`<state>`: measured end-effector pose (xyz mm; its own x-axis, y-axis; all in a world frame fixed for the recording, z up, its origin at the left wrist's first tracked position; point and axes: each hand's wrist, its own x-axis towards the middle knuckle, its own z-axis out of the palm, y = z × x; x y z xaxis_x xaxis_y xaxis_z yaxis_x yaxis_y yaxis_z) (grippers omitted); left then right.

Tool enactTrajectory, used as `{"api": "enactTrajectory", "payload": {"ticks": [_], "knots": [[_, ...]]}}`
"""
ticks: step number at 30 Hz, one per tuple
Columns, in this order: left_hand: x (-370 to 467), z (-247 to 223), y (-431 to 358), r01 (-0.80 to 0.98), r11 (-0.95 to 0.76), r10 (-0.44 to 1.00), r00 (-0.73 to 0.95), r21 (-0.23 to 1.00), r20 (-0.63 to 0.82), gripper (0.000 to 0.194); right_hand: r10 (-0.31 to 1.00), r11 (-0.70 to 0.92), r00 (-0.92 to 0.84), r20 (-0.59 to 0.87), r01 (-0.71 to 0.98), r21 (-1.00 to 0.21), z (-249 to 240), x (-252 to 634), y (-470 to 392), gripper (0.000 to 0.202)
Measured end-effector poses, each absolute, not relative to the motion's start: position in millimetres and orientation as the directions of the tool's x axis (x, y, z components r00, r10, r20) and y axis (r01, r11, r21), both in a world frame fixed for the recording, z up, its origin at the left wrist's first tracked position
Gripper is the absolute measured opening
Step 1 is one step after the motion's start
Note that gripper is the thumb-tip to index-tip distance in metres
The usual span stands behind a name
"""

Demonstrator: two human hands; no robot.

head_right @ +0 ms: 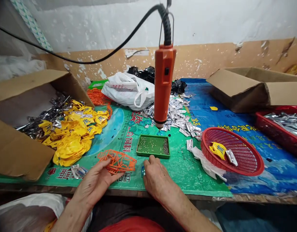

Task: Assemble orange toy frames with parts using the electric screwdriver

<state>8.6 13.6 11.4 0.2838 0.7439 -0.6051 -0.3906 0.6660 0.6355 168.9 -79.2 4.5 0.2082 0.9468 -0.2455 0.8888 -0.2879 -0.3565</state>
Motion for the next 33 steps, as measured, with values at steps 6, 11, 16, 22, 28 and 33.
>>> {"api": "enactTrajectory", "payload": {"ticks": [6,11,16,22,28,33], "knots": [[8.2,9.6,12.2,-0.444,0.617,0.785,0.292,0.65,-0.546,0.013,0.917,-0.384,0.32,-0.24,0.873,-0.302,4.1,166.0,-80.8,0.022],[9.2,9.3,8.0,-0.425,0.601,0.799,0.283,0.677,-0.531,0.013,0.902,-0.419,0.367,-0.228,0.872,-0.254,-0.3,150.9,-78.5,0.024],[6.4,12.4,12.5,-0.343,0.609,0.793,0.255,0.715,-0.554,0.012,0.918,-0.39,0.342,-0.202,0.874,-0.291,4.4,139.3,-64.9,0.025],[2.6,11.3,17.4,-0.285,0.629,0.777,0.259,0.723,-0.573,0.008,0.944,-0.33,0.299,-0.142,0.879,-0.345,-0.8,144.2,-63.3,0.024],[8.1,7.4,5.3,-0.25,0.641,0.748,0.414,0.725,-0.519,0.017,0.969,-0.202,0.247,0.02,0.834,-0.514,-8.5,170.3,-85.6,0.022],[17.4,7.0,-5.1,-0.253,0.654,0.715,0.516,0.713,-0.472,0.02,0.931,0.103,0.172,0.32,0.719,-0.687,0.4,168.9,-90.3,0.03]]}}
